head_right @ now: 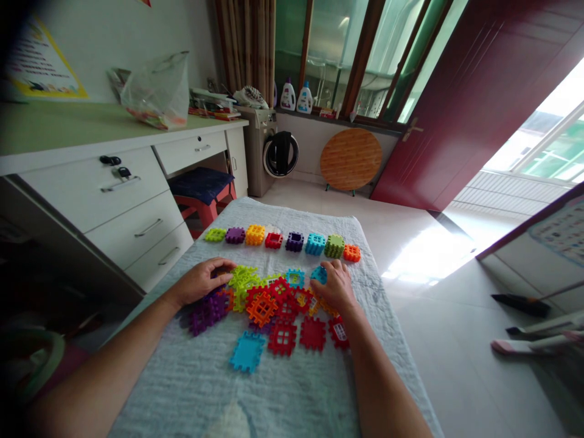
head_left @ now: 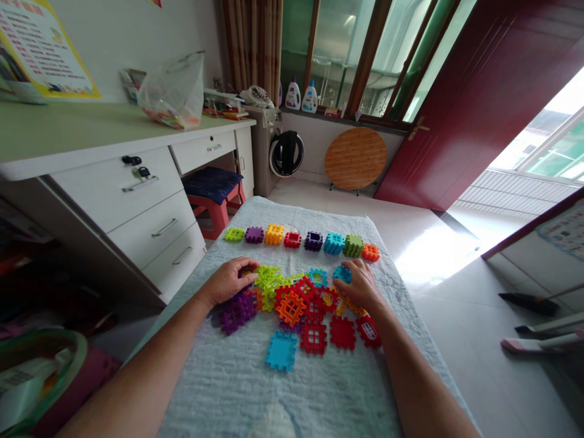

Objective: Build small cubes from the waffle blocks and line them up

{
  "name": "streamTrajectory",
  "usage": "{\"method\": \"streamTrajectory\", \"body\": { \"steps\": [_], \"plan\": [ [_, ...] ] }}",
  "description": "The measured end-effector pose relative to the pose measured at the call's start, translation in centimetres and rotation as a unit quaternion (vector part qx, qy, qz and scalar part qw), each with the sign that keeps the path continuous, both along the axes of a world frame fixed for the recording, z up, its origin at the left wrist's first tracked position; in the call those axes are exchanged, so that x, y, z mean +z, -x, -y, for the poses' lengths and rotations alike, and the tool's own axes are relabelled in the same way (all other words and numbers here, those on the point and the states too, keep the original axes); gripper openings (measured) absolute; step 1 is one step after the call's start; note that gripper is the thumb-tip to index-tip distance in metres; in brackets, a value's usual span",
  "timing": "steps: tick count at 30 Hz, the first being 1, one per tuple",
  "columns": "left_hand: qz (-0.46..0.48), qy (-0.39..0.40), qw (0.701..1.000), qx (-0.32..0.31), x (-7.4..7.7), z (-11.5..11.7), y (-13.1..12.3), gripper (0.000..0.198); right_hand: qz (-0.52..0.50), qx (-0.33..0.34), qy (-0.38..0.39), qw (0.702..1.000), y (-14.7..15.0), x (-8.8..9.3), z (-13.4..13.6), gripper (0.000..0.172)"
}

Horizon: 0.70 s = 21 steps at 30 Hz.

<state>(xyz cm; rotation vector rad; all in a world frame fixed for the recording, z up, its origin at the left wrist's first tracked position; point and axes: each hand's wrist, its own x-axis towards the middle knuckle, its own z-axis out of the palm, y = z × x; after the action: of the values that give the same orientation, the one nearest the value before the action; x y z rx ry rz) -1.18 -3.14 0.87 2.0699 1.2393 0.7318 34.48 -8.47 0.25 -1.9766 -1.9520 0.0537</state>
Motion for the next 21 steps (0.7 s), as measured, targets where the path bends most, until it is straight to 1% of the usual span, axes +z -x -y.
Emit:
{"method": "streamTrajectory", "body": {
  "steps": [2, 4, 7, 9, 11, 14, 18, 21],
  "plan": [
    [-0.001, 0.001, 1.0, 0.001, 0.0, 0.0, 0.0, 0.029, 0.0, -0.013, 0.005, 1.0, 0.0, 0.0, 0.0, 0.056],
    [-0.004, 0.003, 1.0, 0.0, 0.1, 0.0, 0.1, 0.029, -0.002, -0.027, 0.015, 1.0, 0.1, 0.1, 0.1, 0.057],
    [-0.005, 0.005, 1.0, -0.003, 0.1, 0.1, 0.1, 0.029, -0.011, -0.037, 0.027, 0.999, 0.2, 0.4, 0.3, 0.048],
    [-0.001, 0.004, 1.0, -0.002, 0.1, 0.1, 0.1, 0.03, -0.028, -0.03, 0.025, 0.999, 0.3, 0.9, 0.4, 0.044],
    [0.004, 0.005, 1.0, -0.001, 0.1, 0.2, 0.1, 0.031, -0.049, -0.01, 0.011, 0.999, 0.2, 1.9, 0.3, 0.043],
    [0.006, 0.01, 1.0, -0.003, 0.2, 0.2, 0.0, 0.031, -0.055, 0.021, -0.024, 0.998, -0.2, 4.1, -0.8, 0.045],
    [0.006, 0.01, 1.0, -0.004, 0.2, 0.2, 0.0, 0.032, -0.007, 0.038, -0.042, 0.998, -0.9, 7.4, -4.2, 0.045],
    [0.003, 0.009, 1.0, -0.004, 0.1, 0.1, 0.1, 0.032, 0.033, 0.059, -0.02, 0.998, -1.2, 8.7, -7.1, 0.045]
  ]
}}
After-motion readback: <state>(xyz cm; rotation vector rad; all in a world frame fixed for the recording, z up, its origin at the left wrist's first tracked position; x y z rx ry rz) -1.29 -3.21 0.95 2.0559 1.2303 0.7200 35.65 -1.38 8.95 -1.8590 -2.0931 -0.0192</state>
